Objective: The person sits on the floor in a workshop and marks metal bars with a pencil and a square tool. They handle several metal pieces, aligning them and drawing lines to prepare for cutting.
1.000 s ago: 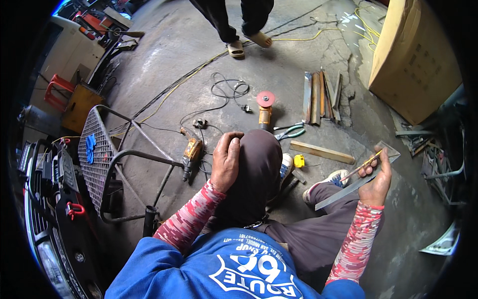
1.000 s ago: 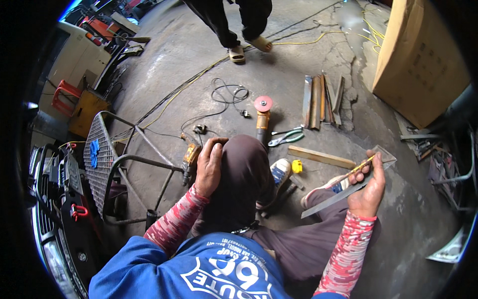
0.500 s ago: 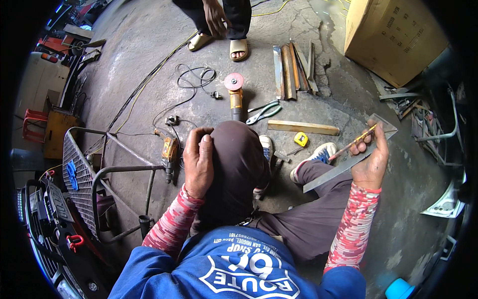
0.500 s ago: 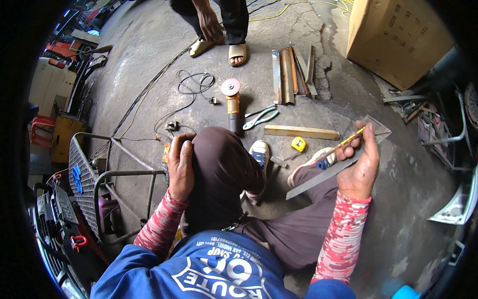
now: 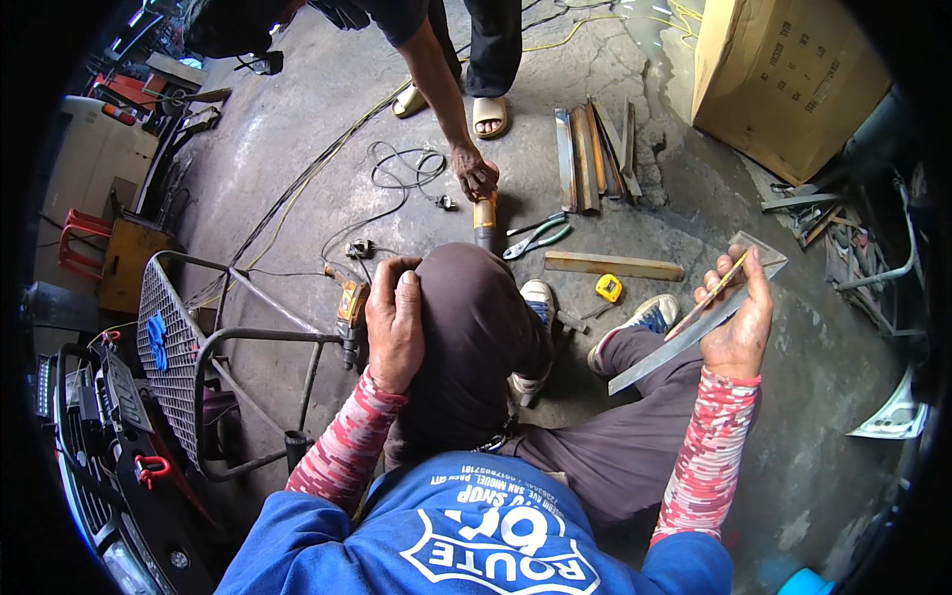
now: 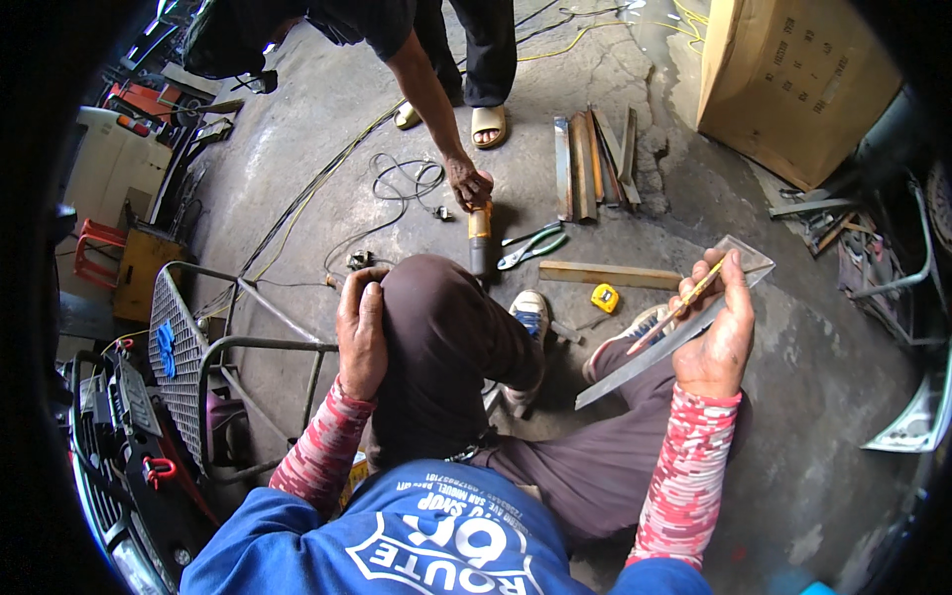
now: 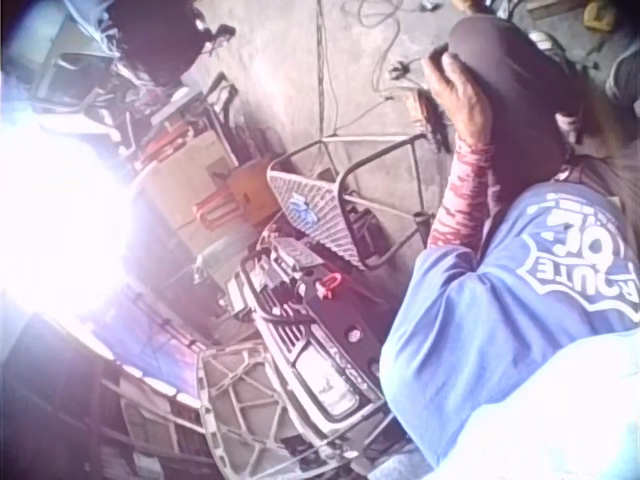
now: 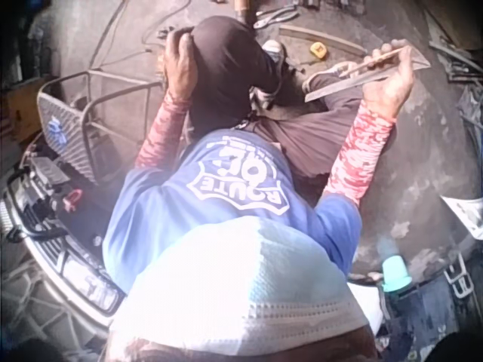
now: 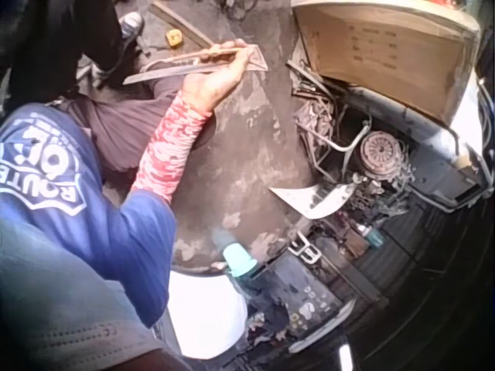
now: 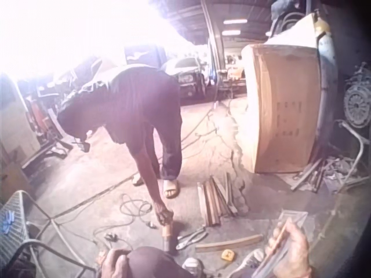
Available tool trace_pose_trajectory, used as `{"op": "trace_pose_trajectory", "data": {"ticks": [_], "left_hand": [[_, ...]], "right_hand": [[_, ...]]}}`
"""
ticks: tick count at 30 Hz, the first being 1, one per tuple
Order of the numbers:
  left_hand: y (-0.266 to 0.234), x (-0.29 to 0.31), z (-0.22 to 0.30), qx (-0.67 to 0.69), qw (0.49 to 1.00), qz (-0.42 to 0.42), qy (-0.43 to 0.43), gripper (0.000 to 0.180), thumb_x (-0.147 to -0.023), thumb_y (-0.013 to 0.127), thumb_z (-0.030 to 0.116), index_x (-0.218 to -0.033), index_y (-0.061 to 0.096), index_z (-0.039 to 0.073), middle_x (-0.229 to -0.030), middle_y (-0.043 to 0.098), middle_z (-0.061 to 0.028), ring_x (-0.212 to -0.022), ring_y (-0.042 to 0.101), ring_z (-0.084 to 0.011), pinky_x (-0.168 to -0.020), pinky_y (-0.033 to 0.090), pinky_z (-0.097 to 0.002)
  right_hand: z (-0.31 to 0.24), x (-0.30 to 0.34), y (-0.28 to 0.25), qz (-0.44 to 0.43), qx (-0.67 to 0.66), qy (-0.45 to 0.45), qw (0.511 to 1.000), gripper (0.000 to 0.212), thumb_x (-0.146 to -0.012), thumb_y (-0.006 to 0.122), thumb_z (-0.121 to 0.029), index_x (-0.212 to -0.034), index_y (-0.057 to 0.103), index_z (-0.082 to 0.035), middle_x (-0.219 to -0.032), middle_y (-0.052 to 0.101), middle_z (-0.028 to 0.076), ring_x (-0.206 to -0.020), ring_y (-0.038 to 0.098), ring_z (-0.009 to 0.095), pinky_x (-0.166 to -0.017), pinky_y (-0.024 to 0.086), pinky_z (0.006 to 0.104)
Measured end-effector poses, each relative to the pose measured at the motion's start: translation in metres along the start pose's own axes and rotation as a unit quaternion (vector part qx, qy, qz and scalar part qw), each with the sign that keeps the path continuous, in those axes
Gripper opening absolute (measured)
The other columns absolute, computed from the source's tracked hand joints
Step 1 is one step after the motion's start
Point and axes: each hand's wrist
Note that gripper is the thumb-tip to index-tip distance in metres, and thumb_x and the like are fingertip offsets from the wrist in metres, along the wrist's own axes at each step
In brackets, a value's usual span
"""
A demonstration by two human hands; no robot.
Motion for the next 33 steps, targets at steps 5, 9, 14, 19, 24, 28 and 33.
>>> {"op": "trace_pose_trajectory", "data": {"ticks": [5,9,14,19,24,28,33], "left_hand": [[-0.01,0.003,-0.003,-0.019,1.0,0.013,0.017,0.026,-0.111,0.051,0.017,-0.119,0.064,-0.004,-0.105,0.068,-0.0133,-0.1,0.063,-0.0186,-0.093,0.05,-0.0335],[-0.014,0.004,-0.001,-0.018,1.0,0.017,0.004,0.027,-0.111,0.051,0.018,-0.121,0.064,-0.004,-0.104,0.069,-0.0134,-0.098,0.063,-0.0184,-0.091,0.051,-0.0339],[-0.012,0.014,0.005,-0.034,0.998,0.037,0.025,0.028,-0.111,0.052,0.02,-0.123,0.064,-0.003,-0.105,0.07,-0.0154,-0.097,0.065,-0.0219,-0.09,0.052,-0.0358],[-0.008,0.036,0.028,-0.077,0.986,0.059,0.135,0.026,-0.103,0.058,0.013,-0.125,0.063,0.0,-0.12,0.066,-0.0174,-0.112,0.063,-0.0298,-0.102,0.047,-0.0392],[-0.002,0.061,0.059,-0.078,0.956,-0.035,0.281,0.021,-0.092,0.066,0.012,-0.112,0.069,0.005,-0.122,0.066,-0.0168,-0.116,0.06,-0.0362,-0.106,0.041,-0.0476],[-0.005,0.056,0.065,0.0,0.946,-0.107,0.306,0.017,-0.094,0.065,0.009,-0.11,0.068,0.003,-0.117,0.067,-0.0145,-0.111,0.061,-0.035,-0.098,0.046,-0.0466],[-0.018,0.038,0.056,0.022,0.954,-0.065,0.292,0.014,-0.097,0.061,0.004,-0.109,0.067,0.0,-0.107,0.069,-0.0155,-0.103,0.064,-0.033,-0.093,0.05,-0.0417]], "right_hand": [[0.0,-0.002,0.0,-0.011,-0.004,0.009,1.0,0.032,-0.104,0.07,-0.04,-0.111,0.068,-0.009,-0.089,0.064,0.0,-0.074,0.059,0.013,-0.066,0.048,0.0296],[0.003,-0.005,0.002,-0.016,-0.001,0.02,1.0,0.031,-0.105,0.07,-0.04,-0.111,0.069,-0.01,-0.087,0.064,-0.001,-0.073,0.059,0.012,-0.063,0.048,0.0287],[0.008,-0.008,0.006,-0.033,0.024,0.004,0.999,0.032,-0.104,0.07,-0.041,-0.111,0.069,-0.01,-0.085,0.063,-0.001,-0.072,0.059,0.012,-0.06,0.047,0.0278],[0.012,-0.015,0.012,-0.029,0.049,0.02,0.998,0.028,-0.106,0.067,-0.039,-0.111,0.067,-0.011,-0.086,0.06,-0.002,-0.069,0.054,0.011,-0.06,0.045,0.0282],[0.016,-0.026,0.013,-0.051,0.078,0.012,0.996,0.029,-0.106,0.068,-0.038,-0.11,0.067,-0.01,-0.082,0.061,-0.001,-0.064,0.055,0.01,-0.051,0.044,0.0262],[0.019,-0.031,0.014,-0.042,0.108,0.019,0.993,0.03,-0.107,0.066,-0.04,-0.11,0.066,-0.011,-0.084,0.061,-0.002,-0.063,0.053,0.008,-0.05,0.041,0.0246],[0.025,-0.033,0.025,-0.036,0.098,0.02,0.994,0.029,-0.107,0.066,-0.039,-0.109,0.066,-0.011,-0.084,0.063,-0.002,-0.065,0.057,0.011,-0.048,0.043,0.026]]}}
Point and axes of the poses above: each hand's wrist, its own x-axis away from the middle knuckle, its own y-axis out of the palm, z = x × y
